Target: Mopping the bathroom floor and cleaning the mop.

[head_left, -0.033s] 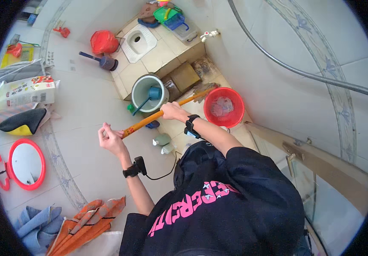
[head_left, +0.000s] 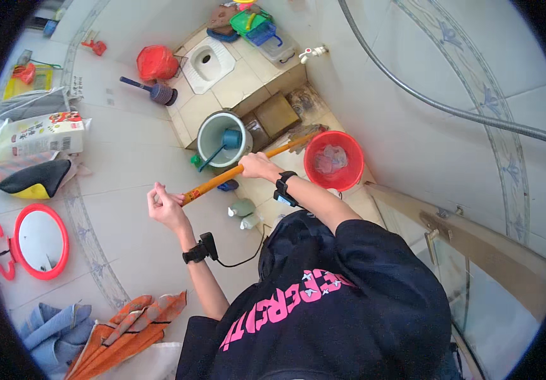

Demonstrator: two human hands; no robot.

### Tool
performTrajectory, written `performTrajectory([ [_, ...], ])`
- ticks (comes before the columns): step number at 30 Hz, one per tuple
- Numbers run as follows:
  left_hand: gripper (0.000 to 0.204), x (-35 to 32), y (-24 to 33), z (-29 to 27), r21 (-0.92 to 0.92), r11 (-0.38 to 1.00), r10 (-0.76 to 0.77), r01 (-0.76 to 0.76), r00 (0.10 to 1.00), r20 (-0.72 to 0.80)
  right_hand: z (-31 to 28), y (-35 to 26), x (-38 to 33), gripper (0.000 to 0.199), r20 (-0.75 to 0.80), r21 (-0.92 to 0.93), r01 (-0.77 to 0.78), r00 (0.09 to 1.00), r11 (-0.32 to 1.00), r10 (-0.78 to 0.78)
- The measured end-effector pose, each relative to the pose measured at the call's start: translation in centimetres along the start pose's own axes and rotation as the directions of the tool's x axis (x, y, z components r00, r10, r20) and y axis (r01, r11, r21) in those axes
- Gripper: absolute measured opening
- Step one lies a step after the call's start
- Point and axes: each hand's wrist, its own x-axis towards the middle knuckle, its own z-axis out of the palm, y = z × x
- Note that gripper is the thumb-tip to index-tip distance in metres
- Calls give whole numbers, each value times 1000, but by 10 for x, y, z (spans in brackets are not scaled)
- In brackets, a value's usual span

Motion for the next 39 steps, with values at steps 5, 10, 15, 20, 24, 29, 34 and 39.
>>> performTrajectory([
  [5, 27, -16, -6, -22, -77, 996, -37, 39, 999, 39, 9, 1, -17, 21, 19, 18, 27, 999, 999, -27],
  [10, 49, -60, 9, -34, -348, 909, -163, 230, 964, 212, 17, 4, -43, 20, 24, -71, 35, 999, 997, -33],
  [15, 62, -111, 14, -27, -704, 597, -352, 384, 914, 200, 23, 3, -69, 16, -35, -67, 140, 989, 988, -143],
  [20, 61, -129, 33, -56, -725, 597, -188, 344, 938, 290, 11, -23, -95, 14, -47, -137, 119, 991, 983, -127],
  [24, 62, -127, 75, -98, -763, 616, 24, 196, 964, 267, 3, -72, -106, 16, -35, -121, 281, 957, 952, -287],
  [29, 60, -145, 95, -158, -731, 683, 94, 6, 991, 96, 45, -126, -131, 20, 94, 30, 306, 947, 952, -307],
  [34, 47, -179, 62, -198, -694, 706, -95, 141, 990, 105, 108, -141, -166, 15, 117, 136, 245, 958, 960, -261],
  [39, 42, -211, 52, -231, -754, 636, -141, 162, 986, 93, 129, -144, -203, 14, 213, 169, 229, 941, 959, -262],
])
